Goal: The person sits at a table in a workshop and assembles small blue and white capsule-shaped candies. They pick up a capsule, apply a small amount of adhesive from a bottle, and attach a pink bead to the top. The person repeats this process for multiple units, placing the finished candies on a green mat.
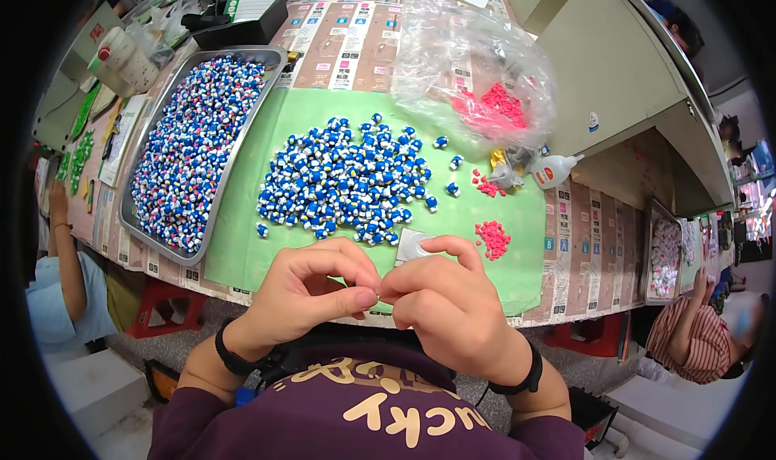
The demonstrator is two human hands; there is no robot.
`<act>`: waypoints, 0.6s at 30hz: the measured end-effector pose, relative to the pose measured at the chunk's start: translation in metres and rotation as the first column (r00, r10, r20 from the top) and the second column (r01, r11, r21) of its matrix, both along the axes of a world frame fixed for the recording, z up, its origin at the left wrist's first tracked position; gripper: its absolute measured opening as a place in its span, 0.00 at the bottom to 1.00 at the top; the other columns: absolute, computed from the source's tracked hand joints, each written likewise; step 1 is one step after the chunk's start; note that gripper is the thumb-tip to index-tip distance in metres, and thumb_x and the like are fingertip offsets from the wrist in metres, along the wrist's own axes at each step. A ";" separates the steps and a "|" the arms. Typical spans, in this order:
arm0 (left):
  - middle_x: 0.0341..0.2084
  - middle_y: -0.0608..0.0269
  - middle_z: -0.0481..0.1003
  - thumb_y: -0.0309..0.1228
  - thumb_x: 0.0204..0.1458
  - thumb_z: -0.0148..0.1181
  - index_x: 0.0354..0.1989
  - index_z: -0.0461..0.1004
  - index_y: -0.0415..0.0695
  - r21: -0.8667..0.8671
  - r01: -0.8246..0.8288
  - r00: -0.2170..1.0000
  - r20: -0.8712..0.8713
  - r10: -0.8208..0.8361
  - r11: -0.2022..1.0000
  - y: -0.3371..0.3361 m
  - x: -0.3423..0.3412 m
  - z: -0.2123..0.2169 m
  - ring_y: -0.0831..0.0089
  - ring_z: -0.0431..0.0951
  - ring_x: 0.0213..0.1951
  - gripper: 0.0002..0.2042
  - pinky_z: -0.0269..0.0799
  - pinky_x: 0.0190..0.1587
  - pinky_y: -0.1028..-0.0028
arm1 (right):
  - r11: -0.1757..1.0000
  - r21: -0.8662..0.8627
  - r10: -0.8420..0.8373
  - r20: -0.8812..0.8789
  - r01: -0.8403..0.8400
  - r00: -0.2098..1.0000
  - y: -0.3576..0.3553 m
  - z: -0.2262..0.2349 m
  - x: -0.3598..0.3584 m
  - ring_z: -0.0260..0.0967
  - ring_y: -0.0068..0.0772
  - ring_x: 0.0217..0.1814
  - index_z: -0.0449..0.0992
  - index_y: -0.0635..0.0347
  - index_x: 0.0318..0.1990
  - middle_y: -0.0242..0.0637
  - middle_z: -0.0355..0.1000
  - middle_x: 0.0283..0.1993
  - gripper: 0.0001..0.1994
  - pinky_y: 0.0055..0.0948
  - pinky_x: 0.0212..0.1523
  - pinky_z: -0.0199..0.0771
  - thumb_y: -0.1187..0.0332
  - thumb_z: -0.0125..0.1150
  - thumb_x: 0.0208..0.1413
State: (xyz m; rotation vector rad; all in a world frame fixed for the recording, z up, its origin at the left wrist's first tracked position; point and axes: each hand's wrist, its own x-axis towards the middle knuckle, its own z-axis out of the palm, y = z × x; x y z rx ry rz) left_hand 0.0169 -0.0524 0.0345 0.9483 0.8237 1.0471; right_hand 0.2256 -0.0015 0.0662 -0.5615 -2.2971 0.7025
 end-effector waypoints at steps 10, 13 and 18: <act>0.33 0.62 0.75 0.19 0.48 0.67 0.37 0.79 0.39 0.608 -0.048 0.854 -0.386 0.348 0.792 -0.002 0.003 -0.009 0.70 0.76 0.32 0.08 0.73 0.32 0.73 | 0.537 -0.843 -0.162 -0.140 -0.032 0.977 -0.010 -0.005 -0.009 0.69 0.27 0.42 0.60 0.58 0.27 0.36 0.72 0.36 0.14 0.25 0.45 0.69 0.84 0.59 0.55; 0.36 0.60 0.76 0.18 0.49 0.65 0.39 0.79 0.39 0.569 -0.057 0.834 -0.424 0.352 0.820 -0.004 0.001 -0.014 0.70 0.78 0.34 0.09 0.74 0.34 0.73 | 0.791 -0.608 -0.074 0.025 0.074 0.997 0.006 -0.005 -0.004 0.69 0.32 0.41 0.61 0.60 0.27 0.37 0.71 0.35 0.13 0.28 0.45 0.68 0.87 0.57 0.50; 0.41 0.58 0.77 0.17 0.53 0.60 0.44 0.79 0.39 0.401 -0.206 0.840 -0.395 0.371 0.893 -0.006 -0.015 -0.020 0.71 0.79 0.38 0.11 0.77 0.37 0.75 | 0.972 -0.165 -0.109 0.309 0.167 0.945 0.039 -0.009 0.016 0.67 0.41 0.38 0.63 0.60 0.28 0.35 0.67 0.32 0.11 0.34 0.49 0.61 0.87 0.55 0.43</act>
